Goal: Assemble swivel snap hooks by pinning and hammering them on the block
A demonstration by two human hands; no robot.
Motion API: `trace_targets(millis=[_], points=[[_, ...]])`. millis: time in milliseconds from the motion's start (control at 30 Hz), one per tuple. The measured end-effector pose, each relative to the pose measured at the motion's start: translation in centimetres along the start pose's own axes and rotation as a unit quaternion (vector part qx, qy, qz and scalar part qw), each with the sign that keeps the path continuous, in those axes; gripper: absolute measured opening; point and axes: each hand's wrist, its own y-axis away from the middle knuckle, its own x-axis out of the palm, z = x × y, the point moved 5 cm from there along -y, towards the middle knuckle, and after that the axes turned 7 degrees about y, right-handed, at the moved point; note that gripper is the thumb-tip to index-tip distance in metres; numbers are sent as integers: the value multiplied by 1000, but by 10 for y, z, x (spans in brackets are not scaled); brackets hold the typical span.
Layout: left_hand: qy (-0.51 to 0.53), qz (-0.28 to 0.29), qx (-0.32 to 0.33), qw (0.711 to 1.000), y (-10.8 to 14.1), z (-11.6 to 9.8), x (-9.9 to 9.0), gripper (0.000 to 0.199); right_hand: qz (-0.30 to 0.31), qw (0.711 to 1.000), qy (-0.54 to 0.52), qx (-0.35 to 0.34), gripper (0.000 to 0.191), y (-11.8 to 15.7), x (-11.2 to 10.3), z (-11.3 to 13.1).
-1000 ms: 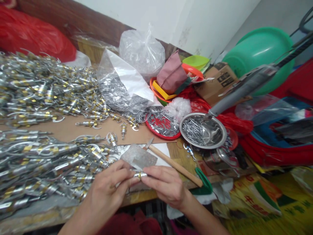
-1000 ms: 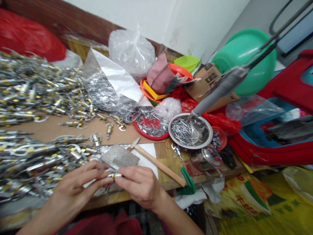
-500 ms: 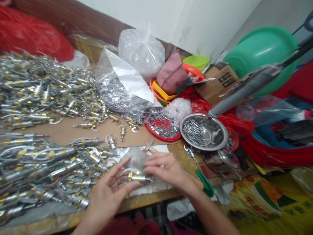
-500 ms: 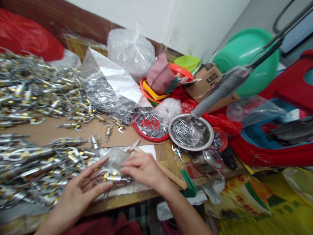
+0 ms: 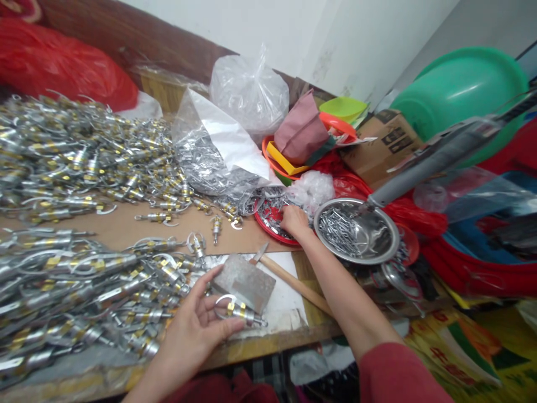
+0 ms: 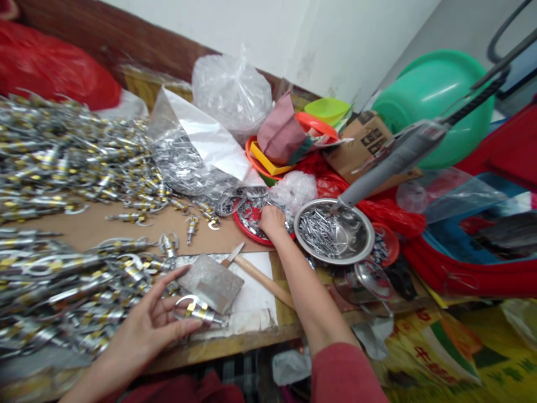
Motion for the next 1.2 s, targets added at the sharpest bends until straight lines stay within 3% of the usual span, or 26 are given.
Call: trace_targets(millis=[100, 200, 233, 333, 433, 633, 867, 967, 1033, 1133, 1200], points=[[5, -8, 15, 1000, -2, -1, -3, 90, -31, 997, -59, -47, 24, 19, -16, 9], [6, -13, 3, 1000, -4, -2, -6, 91, -50, 983, -131, -118, 29, 64, -29, 30], [8, -11, -3, 1000, -5, -3, -6, 91, -51, 974, -161, -151, 26, 84, -32, 38], [4, -5, -8, 1000, -7, -5, -6, 91, -76, 909, -317, -259, 13, 139, -40, 58], [-11, -8, 5, 1000, -8, -8, -7, 90, -63, 900, -306, -305, 13, 168, -41, 66], [-8, -2, 16, 1000, -6, -10, -5, 85, -4, 902, -264, -343, 11, 163, -38, 79], [12, 9, 25, 1000, -5, -9, -3, 84, -42, 912, -307, -270, 8, 154, -22, 101], [14, 0, 18, 1000, -5, -8, -4, 85, -86, 890, -374, -246, 10, 160, -26, 89], [9, -8, 5, 1000, -5, -7, -5, 86, -137, 888, -393, -196, 16, 163, -29, 63], [5, -10, -4, 1000, -4, -6, -5, 86, -167, 946, -258, -108, 25, 168, -22, 16], [4, -10, 0, 1000, -4, -7, -5, 85, -112, 982, -117, -101, 36, 170, -7, -7]])
